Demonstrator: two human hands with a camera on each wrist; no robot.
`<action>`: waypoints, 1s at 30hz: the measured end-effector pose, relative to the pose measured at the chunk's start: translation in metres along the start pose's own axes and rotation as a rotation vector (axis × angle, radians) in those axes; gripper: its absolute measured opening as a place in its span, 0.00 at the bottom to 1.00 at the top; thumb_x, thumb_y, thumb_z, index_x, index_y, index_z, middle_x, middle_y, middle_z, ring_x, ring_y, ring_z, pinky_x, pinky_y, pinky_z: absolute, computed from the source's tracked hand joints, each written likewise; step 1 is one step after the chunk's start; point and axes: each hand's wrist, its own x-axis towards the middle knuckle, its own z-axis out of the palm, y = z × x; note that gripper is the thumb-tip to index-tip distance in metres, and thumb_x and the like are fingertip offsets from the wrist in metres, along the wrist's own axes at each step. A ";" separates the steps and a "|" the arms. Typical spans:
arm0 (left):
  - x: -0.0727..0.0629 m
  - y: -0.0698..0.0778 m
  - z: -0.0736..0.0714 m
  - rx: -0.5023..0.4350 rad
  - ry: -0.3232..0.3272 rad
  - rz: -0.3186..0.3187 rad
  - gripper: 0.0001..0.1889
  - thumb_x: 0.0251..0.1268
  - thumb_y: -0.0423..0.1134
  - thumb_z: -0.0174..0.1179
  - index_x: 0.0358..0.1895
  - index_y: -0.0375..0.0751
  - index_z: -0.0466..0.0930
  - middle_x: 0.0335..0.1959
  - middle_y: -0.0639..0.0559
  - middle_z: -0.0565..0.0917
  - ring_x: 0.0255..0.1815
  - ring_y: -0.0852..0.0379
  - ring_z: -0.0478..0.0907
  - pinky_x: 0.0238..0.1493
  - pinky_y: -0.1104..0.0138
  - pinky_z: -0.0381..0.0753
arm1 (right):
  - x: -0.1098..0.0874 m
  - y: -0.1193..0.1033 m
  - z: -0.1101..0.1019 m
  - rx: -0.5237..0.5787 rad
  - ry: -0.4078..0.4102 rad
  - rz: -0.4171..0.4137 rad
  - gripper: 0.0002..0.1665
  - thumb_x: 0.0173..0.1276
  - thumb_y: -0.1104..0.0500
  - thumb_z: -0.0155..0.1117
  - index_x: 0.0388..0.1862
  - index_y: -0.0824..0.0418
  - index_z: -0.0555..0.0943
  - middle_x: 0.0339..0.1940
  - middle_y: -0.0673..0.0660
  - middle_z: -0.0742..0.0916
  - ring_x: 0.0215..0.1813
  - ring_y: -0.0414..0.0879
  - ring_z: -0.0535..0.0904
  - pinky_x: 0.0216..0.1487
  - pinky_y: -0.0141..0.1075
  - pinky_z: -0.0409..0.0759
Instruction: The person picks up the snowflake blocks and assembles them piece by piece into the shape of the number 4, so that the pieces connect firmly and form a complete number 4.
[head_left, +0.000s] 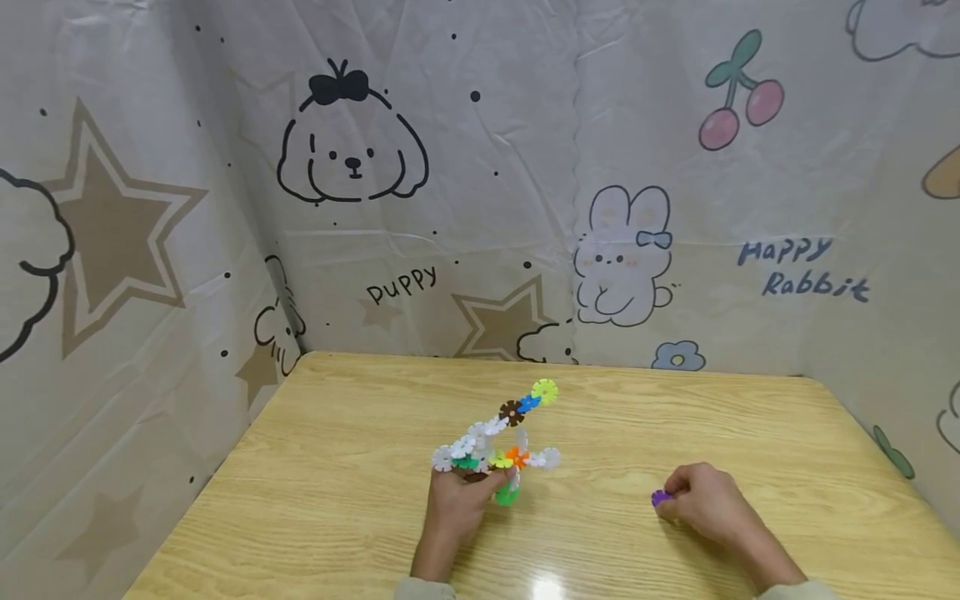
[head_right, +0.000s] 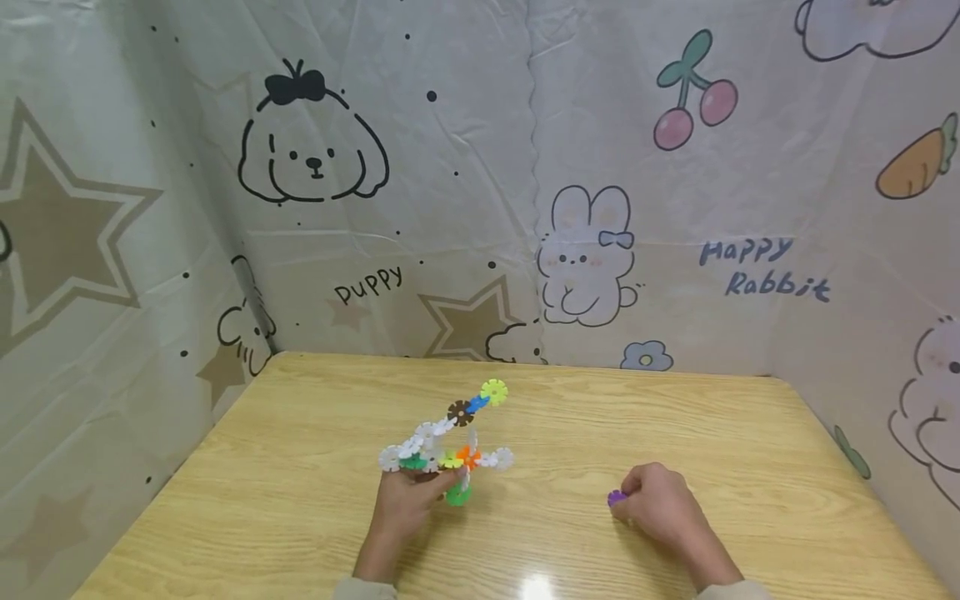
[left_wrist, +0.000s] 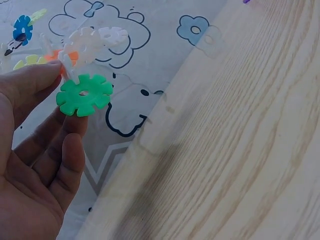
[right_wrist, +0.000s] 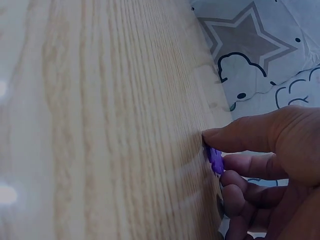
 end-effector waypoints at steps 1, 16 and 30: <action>0.000 0.000 0.000 -0.011 -0.004 0.002 0.18 0.48 0.31 0.78 0.42 0.30 0.82 0.27 0.52 0.82 0.30 0.60 0.74 0.34 0.69 0.76 | 0.000 0.000 0.000 0.004 0.001 0.006 0.14 0.52 0.60 0.78 0.34 0.64 0.84 0.31 0.52 0.84 0.36 0.47 0.77 0.38 0.43 0.77; 0.000 -0.006 0.001 0.035 0.000 0.000 0.19 0.47 0.35 0.79 0.41 0.32 0.82 0.29 0.51 0.84 0.33 0.57 0.76 0.38 0.67 0.78 | -0.005 0.005 -0.004 0.083 -0.012 -0.020 0.07 0.53 0.66 0.75 0.31 0.62 0.85 0.27 0.50 0.83 0.33 0.46 0.75 0.35 0.40 0.73; -0.001 -0.003 0.004 0.050 -0.016 -0.016 0.18 0.47 0.36 0.79 0.38 0.33 0.82 0.28 0.51 0.83 0.32 0.58 0.76 0.36 0.67 0.78 | -0.006 0.001 -0.011 0.182 -0.079 -0.046 0.04 0.61 0.63 0.69 0.27 0.61 0.83 0.24 0.51 0.80 0.29 0.46 0.70 0.28 0.34 0.66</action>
